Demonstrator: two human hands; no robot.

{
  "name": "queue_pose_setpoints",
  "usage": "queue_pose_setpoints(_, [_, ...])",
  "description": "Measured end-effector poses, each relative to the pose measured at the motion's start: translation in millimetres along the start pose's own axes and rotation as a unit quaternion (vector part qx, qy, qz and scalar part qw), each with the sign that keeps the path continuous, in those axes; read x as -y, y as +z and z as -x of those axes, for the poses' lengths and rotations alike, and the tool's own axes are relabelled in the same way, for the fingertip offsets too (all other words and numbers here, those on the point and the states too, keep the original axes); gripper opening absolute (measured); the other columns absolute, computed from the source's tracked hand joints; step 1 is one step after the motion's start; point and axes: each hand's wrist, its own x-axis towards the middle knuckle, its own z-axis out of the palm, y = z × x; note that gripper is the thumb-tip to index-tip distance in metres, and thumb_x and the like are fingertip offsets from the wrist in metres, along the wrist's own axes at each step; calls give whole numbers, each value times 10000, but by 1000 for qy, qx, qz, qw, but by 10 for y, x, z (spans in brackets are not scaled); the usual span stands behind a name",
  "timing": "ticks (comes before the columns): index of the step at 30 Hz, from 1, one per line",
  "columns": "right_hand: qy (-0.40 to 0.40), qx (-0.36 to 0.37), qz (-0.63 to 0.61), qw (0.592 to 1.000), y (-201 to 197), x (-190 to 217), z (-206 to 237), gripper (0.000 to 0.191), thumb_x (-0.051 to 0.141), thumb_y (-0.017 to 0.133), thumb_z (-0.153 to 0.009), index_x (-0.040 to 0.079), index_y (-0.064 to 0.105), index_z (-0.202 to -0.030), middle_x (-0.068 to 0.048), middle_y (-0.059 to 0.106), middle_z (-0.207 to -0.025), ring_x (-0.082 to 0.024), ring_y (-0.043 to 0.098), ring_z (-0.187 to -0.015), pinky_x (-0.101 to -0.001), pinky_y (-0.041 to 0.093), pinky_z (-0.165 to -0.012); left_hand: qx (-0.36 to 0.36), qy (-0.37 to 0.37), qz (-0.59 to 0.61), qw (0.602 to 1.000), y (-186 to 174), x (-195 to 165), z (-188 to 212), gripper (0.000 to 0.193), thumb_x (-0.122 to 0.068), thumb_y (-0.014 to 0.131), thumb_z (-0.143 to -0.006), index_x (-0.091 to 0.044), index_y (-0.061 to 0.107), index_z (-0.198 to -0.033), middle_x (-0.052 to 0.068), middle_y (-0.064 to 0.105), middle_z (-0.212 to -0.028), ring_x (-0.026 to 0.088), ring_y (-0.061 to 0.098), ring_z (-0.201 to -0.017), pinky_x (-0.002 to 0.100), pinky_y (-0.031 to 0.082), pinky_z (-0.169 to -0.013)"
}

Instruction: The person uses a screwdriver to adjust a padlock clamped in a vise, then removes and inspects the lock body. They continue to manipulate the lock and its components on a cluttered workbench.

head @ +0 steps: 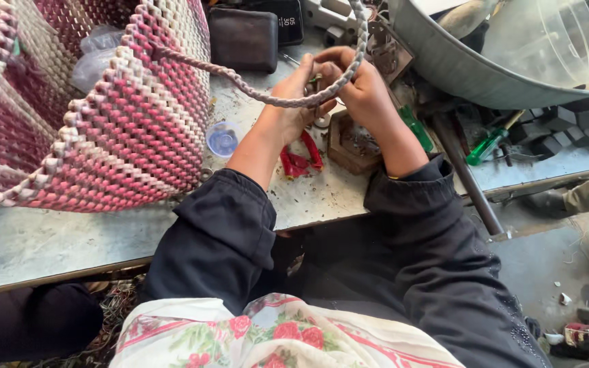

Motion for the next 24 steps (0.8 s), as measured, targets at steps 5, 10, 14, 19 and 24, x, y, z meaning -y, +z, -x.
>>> queue_pose_setpoints(5, [30, -66, -143, 987, -88, 49, 55, 291, 32, 516, -1004, 26, 527, -1295, -63, 643, -1151, -105, 573, -948, -256, 487, -851, 21, 9, -70, 997, 14, 62, 15, 303, -332, 590, -1069, -36, 611, -1127, 43, 688, -936, 116, 701, -792, 275, 623, -710])
queue_pose_setpoints(10, [-9, -34, -17, 999, -11, 115, 78, 319, -16, 537, -1004, 7, 556, -1322, -89, 632, -1187, -180, 602, -1172, -323, 517, -1040, 7, -9, -21, 1000, -1, 107, 39, 428, -426, 495, -1027, -31, 648, -1080, 54, 700, -886, 126, 710, -711, 252, 603, -593])
queue_pose_setpoints(14, [-29, -19, 40, 999, 105, 196, 89, 345, -11, 614, -1020, 16, 555, -1359, -100, 641, -1300, -223, 597, -1325, -346, 473, -1107, 14, 5, 40, 999, -26, 139, 40, 474, -487, 500, -1048, -30, 615, -993, 46, 621, -822, 159, 707, -675, 272, 609, -562])
queue_pose_setpoints(19, [76, -82, 96, 989, 40, 175, 108, 296, 3, 653, -894, 56, 704, -1180, -92, 688, -1133, -230, 729, -1090, -377, 596, -955, -19, -16, 70, 997, -38, 167, 1, 232, -179, 542, -1026, -4, 672, -1106, 98, 711, -929, 162, 731, -766, 246, 619, -650])
queue_pose_setpoints(24, [-80, -15, 261, 962, 72, -5, 133, 559, 126, 897, -570, 30, 756, -1102, -207, 622, -1137, -394, 597, -1065, -470, 504, -914, -44, -40, -70, 996, -130, 152, 64, 140, -220, 606, -991, -99, 672, -1014, 30, 683, -849, 110, 653, -626, 243, 516, -469])
